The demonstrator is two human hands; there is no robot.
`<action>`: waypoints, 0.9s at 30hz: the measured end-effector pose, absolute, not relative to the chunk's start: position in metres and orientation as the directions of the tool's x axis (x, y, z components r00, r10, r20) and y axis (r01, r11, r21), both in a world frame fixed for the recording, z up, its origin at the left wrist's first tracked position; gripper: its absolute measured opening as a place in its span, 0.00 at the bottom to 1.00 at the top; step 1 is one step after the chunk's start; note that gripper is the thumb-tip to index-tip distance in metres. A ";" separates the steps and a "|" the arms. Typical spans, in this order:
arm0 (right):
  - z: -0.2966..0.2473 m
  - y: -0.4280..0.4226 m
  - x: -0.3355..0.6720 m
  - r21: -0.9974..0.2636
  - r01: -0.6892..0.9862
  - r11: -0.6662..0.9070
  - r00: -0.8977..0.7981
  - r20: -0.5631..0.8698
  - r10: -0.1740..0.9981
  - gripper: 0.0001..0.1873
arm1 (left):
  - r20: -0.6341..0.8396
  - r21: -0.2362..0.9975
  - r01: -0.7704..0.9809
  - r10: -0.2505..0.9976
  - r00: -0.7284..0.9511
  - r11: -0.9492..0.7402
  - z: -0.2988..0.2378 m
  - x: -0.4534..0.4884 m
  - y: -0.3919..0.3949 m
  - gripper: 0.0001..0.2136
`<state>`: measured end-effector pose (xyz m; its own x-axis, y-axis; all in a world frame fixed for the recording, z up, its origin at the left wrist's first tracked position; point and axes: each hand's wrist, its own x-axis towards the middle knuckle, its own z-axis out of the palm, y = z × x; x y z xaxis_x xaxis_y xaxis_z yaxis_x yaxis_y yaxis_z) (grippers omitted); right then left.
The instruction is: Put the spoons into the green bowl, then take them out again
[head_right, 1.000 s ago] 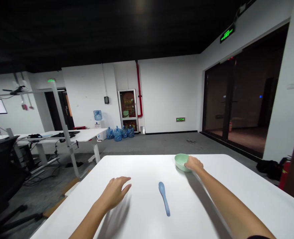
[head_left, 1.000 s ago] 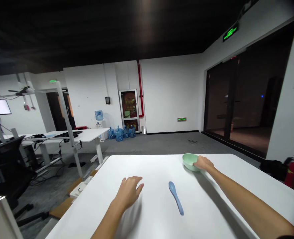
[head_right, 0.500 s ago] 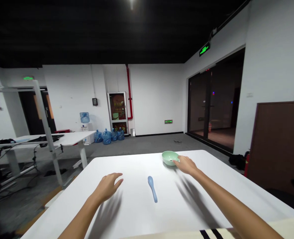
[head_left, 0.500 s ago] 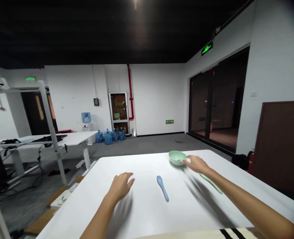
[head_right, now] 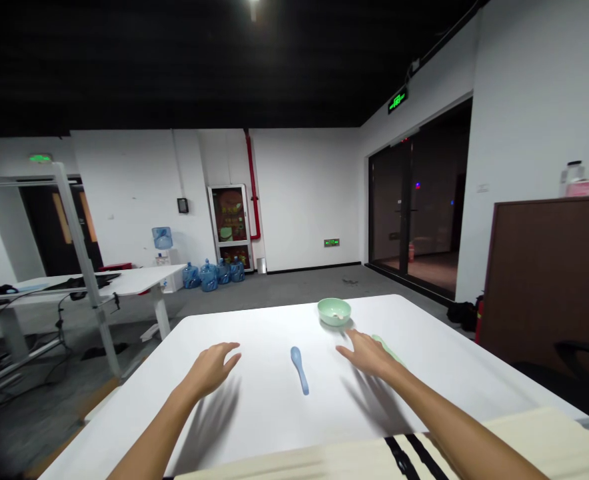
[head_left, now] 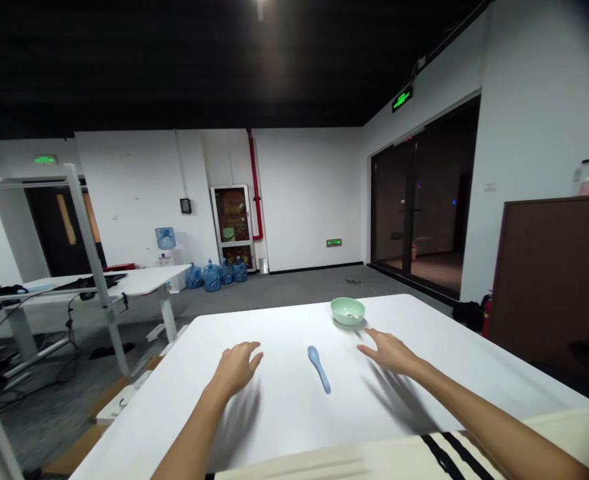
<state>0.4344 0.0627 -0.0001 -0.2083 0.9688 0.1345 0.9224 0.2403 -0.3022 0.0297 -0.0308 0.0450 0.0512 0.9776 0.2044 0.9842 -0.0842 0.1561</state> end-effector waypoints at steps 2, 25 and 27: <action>0.000 0.062 0.435 -0.308 0.922 0.233 -0.203 0.127 0.971 0.39 | 0.204 0.159 0.984 0.978 0.049 -0.082 0.046 0.030 -0.031 0.22; 0.036 0.145 0.430 -0.283 0.956 0.082 -0.031 0.182 0.983 0.26 | 0.193 0.147 0.985 0.979 0.059 -0.088 0.050 0.032 -0.032 0.23; 0.040 0.162 0.426 -0.274 0.960 0.060 -0.011 0.179 0.984 0.24 | 0.202 0.148 0.985 0.978 0.057 -0.089 0.049 0.032 -0.031 0.23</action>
